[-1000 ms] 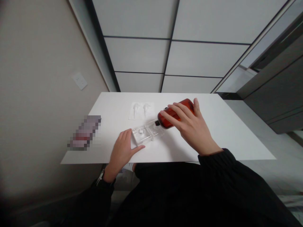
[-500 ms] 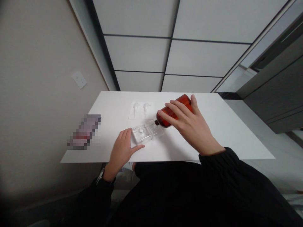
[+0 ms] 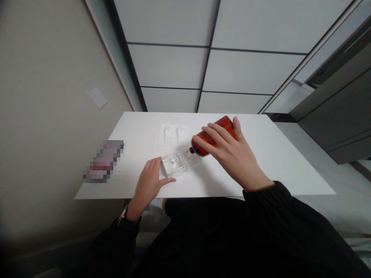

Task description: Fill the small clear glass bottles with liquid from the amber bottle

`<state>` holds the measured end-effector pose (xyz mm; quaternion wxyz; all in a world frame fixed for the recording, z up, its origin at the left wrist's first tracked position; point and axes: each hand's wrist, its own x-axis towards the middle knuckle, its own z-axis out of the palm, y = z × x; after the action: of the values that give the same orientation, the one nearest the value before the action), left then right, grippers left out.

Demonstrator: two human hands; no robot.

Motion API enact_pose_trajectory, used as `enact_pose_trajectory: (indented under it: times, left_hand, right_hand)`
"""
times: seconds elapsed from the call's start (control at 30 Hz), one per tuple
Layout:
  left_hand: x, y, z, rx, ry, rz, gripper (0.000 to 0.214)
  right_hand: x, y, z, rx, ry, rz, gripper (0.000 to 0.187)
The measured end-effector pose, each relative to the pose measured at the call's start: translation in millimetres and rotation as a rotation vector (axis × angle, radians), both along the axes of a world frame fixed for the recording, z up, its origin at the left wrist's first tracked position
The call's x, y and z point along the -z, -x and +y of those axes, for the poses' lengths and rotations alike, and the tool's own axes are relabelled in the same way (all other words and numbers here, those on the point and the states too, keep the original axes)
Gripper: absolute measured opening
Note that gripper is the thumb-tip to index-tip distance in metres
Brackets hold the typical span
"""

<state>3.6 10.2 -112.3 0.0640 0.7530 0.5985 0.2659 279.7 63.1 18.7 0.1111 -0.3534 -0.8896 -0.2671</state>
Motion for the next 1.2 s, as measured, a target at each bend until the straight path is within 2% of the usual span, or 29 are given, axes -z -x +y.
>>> enact_pose_trajectory:
  times: [0.2,0.4,0.53,0.77,0.9,1.2]
  left_hand:
    - [0.4,1,0,0.007,0.011,-0.018,0.082]
    - [0.3,2,-2,0.052,0.029,-0.044,0.089]
    - [-1.8,5,-4,0.111,0.046,-0.055,0.096]
    - [-3.9,6,-5,0.171,0.059,-0.061,0.099]
    - [-3.7,6,-4,0.173,0.057,-0.054,0.099]
    - [-3.8,7,-5,0.18,0.048,-0.04,0.096]
  right_hand:
    - [9.2,-5,0,0.055,0.016,0.035,0.058]
    - [26.5,-16,-8,0.132,0.096,0.245,0.05]
    - [28.3,-15,-24,0.129,0.137,0.348,0.053]
    - [19.7,3,-49,0.025,0.113,0.213,0.057]
    - [16.6,10,-49,-0.011,0.089,0.154,0.063]
    - [9.9,16,-47,-0.058,0.041,0.08,0.063]
